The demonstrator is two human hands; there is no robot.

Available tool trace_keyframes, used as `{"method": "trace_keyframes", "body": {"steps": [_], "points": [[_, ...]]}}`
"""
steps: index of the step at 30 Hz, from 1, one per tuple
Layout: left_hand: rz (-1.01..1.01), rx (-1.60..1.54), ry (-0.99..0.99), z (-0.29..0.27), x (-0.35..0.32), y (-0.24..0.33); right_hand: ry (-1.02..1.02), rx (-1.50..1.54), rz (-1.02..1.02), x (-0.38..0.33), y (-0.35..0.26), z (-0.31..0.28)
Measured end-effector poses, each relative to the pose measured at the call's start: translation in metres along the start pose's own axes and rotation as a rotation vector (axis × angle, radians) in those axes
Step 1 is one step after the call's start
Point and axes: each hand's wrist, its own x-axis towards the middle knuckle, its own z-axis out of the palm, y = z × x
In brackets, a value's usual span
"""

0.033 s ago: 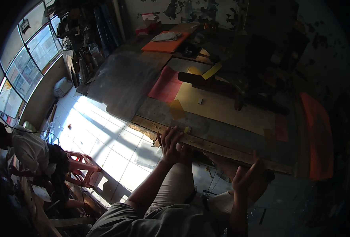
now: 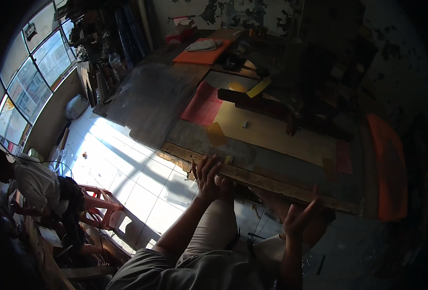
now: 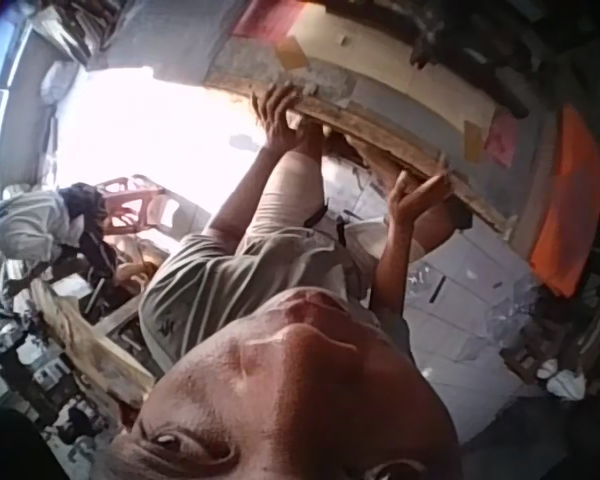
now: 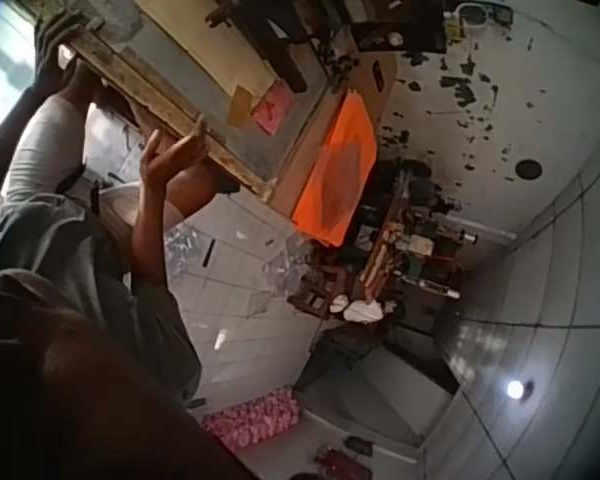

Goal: The person places and positions small metal blocks on a template on the work table, then aligns materials by hand beneath the press mechanism.

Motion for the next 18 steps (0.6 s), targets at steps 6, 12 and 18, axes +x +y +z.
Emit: {"method": "trace_keyframes", "body": {"steps": [6,12,18], "points": [[-0.03,-0.072,0.065,0.003,-0.008,-0.005,-0.14,-0.193,-0.054,0.012,-0.024,-0.024],[0.042,-0.002,0.007,0.001,-0.005,-0.005,-0.196,-0.176,-0.063,0.026,-0.029,-0.037],[-0.009,-0.013,-0.034,-0.005,-0.003,-0.001,-0.201,-0.248,-0.128,0.048,-0.053,-0.065]]}}
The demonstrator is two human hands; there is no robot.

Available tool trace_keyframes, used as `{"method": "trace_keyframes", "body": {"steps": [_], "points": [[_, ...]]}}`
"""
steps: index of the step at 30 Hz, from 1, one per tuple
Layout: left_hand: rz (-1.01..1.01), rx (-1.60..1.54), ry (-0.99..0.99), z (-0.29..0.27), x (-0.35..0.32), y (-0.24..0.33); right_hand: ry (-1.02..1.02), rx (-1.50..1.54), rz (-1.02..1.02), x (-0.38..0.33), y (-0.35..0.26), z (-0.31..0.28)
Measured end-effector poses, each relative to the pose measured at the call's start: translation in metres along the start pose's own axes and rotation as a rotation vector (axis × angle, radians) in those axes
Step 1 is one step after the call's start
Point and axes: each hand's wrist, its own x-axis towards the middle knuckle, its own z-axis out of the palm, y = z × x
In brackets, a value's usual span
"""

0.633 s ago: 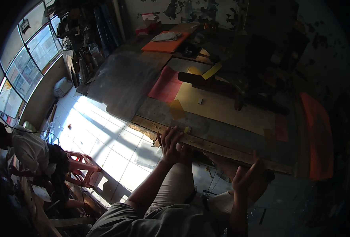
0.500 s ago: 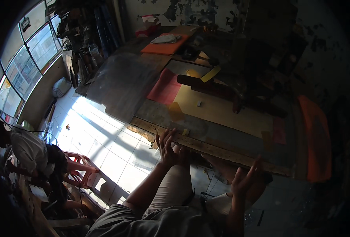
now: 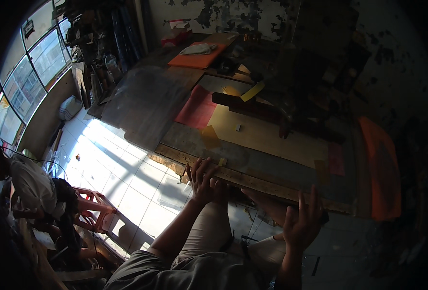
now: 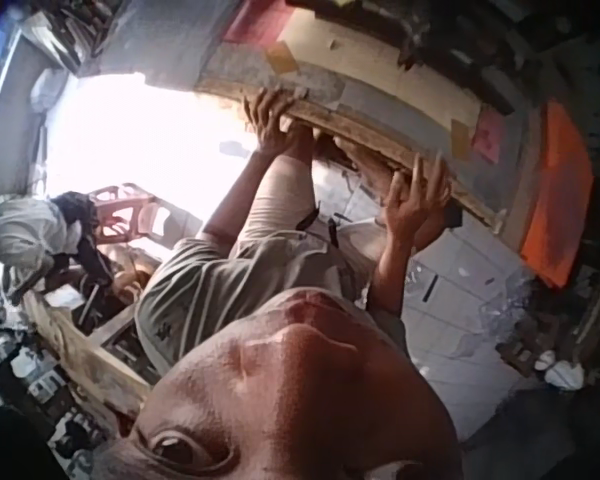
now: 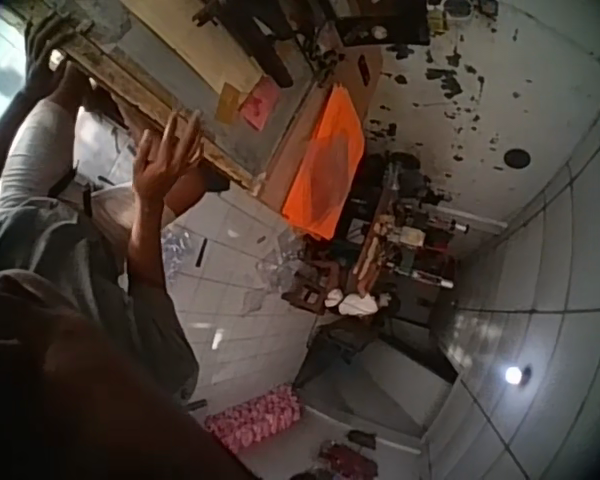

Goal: The person places and positions small metal blocks on a template on the work table, then aligns materials by hand beneath the press mechanism.

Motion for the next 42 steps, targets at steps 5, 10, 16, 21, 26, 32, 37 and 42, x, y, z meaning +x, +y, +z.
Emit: {"method": "trace_keyframes", "body": {"steps": [5,10,16,21,26,32,37,42], "points": [[-0.036,-0.047,0.012,0.0,0.003,0.008,0.249,0.051,-0.063,-0.025,0.014,0.06],[-0.027,-0.056,0.018,0.001,0.001,0.002,0.093,0.322,0.045,-0.015,0.005,0.059],[-0.012,-0.173,0.169,0.011,-0.003,-0.002,0.001,0.078,-0.019,-0.023,-0.004,0.064],[0.017,0.0,0.0,-0.001,0.002,0.005,0.141,0.157,-0.03,-0.021,-0.008,0.048],[0.0,-0.071,0.093,0.009,-0.004,-0.003,-0.129,0.284,0.005,-0.006,-0.018,0.039],[-0.02,-0.05,0.036,0.006,-0.002,0.005,0.251,0.159,-0.102,-0.027,0.0,0.079],[-0.006,-0.013,0.058,0.009,-0.009,-0.003,0.155,0.387,0.04,-0.018,-0.016,0.069],[-0.011,-0.164,0.181,0.021,-0.013,-0.007,0.111,0.165,-0.053,-0.028,-0.011,0.077]]}}
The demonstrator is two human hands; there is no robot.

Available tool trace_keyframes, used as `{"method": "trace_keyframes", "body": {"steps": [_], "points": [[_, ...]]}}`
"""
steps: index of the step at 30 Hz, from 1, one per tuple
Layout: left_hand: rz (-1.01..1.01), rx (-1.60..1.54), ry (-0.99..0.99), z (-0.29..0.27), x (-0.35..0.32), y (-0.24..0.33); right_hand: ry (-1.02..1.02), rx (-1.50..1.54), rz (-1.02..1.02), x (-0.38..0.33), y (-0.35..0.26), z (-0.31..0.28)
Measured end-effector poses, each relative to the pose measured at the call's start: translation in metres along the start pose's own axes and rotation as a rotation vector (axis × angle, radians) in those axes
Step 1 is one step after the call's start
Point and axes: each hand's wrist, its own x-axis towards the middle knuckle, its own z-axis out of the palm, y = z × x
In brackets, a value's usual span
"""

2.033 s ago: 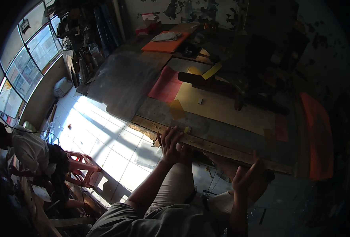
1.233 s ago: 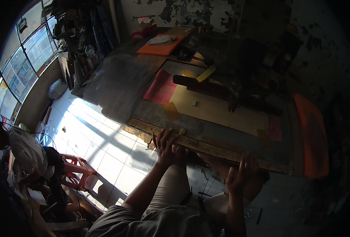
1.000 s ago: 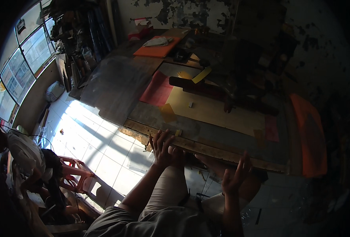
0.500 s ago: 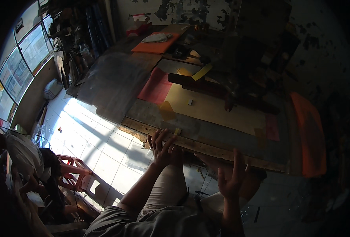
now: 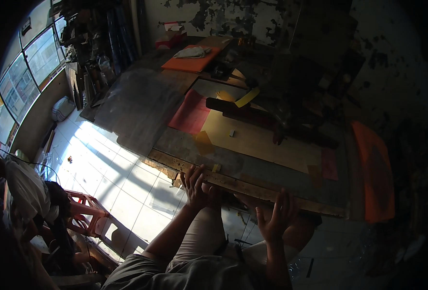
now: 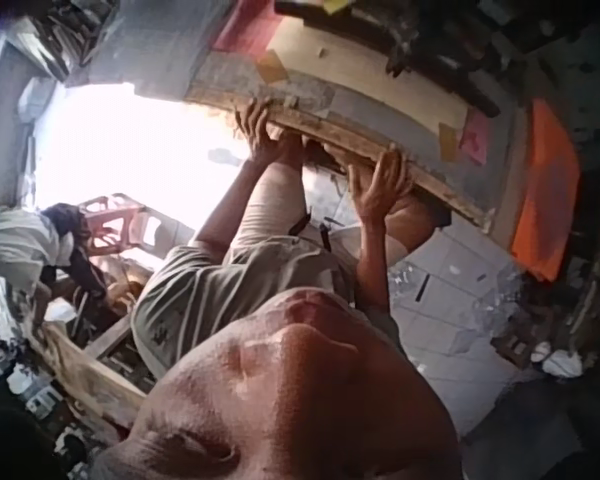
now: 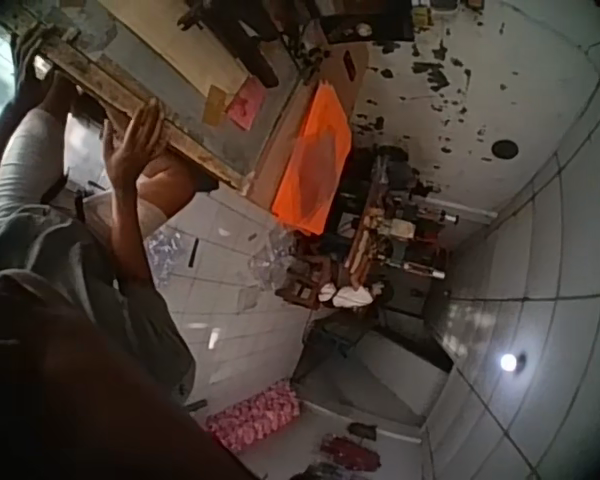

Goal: The person places and positions small metal blocks on a template on the work table, then aligns materials by hand beneath the press mechanism.

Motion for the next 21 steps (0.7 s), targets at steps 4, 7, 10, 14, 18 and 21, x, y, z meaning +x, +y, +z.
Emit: {"method": "trace_keyframes", "body": {"steps": [4,7,10,14,18,21], "points": [[0.03,0.171,-0.149,-0.012,0.004,0.007,0.107,0.041,0.0,-0.002,-0.003,-0.015],[-0.003,0.133,-0.172,-0.016,0.013,0.012,0.25,0.012,-0.031,-0.012,0.011,0.005],[-0.003,0.157,-0.138,-0.02,0.022,0.019,-0.092,-0.223,-0.042,-0.007,0.021,0.015],[0.006,0.12,-0.209,-0.044,0.042,0.015,-0.084,-0.03,-0.007,-0.006,0.018,0.004],[-0.02,0.221,-0.12,-0.09,0.067,-0.013,0.015,-0.027,-0.046,-0.006,0.021,0.009],[-0.1,0.422,-0.013,-0.13,0.088,-0.054,0.104,-0.052,-0.06,-0.009,0.023,0.022]]}}
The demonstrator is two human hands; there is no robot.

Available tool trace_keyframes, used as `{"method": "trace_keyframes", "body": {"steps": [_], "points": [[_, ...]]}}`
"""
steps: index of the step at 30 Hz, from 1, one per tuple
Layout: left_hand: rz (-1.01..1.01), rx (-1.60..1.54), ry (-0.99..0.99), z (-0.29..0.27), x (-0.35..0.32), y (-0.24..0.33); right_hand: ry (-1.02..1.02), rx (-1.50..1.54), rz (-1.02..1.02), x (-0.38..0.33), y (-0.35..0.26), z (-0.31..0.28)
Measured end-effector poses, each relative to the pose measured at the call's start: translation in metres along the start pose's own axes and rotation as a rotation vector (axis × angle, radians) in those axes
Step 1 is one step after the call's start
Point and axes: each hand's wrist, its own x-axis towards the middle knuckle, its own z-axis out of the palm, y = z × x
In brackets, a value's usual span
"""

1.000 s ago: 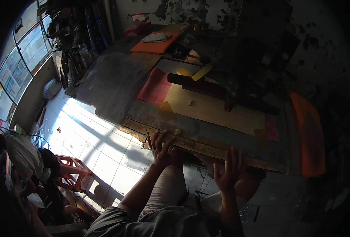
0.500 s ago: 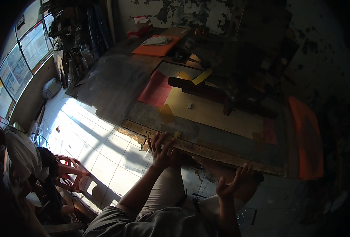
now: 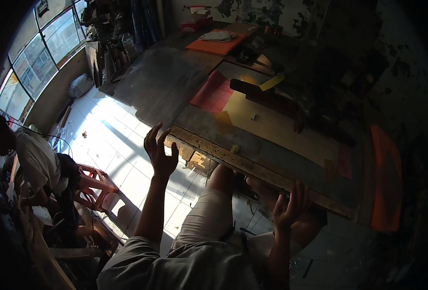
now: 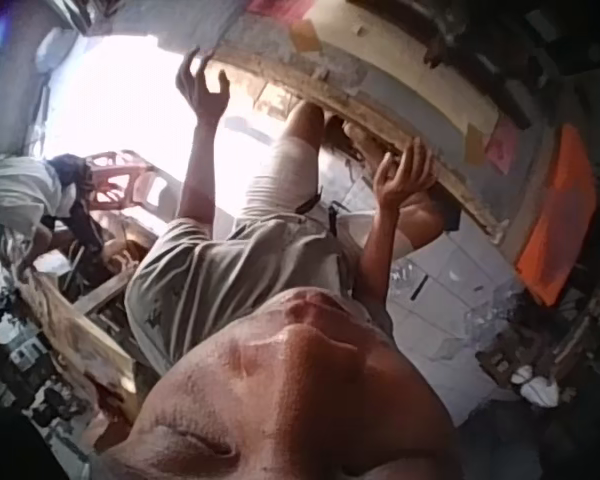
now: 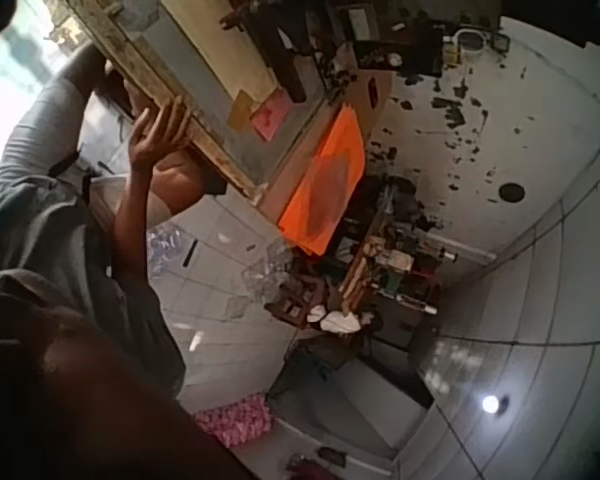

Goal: The person places and positions small metal blocks on a template on the work table, then aligns materials by hand beneath the press mechanism.

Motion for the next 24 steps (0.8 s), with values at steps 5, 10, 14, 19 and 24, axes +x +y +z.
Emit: {"method": "trace_keyframes", "body": {"steps": [5,10,14,19,24], "points": [[0.057,0.064,-0.082,-0.031,0.029,-0.045,0.114,-0.03,-0.047,-0.002,0.005,0.016],[0.127,0.014,-0.281,-0.039,0.042,-0.051,0.126,-0.056,-0.055,-0.002,0.005,0.014],[0.077,-0.039,-0.329,-0.038,0.049,-0.055,0.087,-0.043,-0.052,-0.003,0.005,0.011],[-0.077,-0.224,-0.475,-0.043,0.075,-0.045,0.095,-0.04,-0.038,-0.003,0.005,0.012],[-0.017,-0.24,-0.639,-0.046,0.1,-0.057,0.109,-0.028,-0.047,-0.001,0.004,0.012]]}}
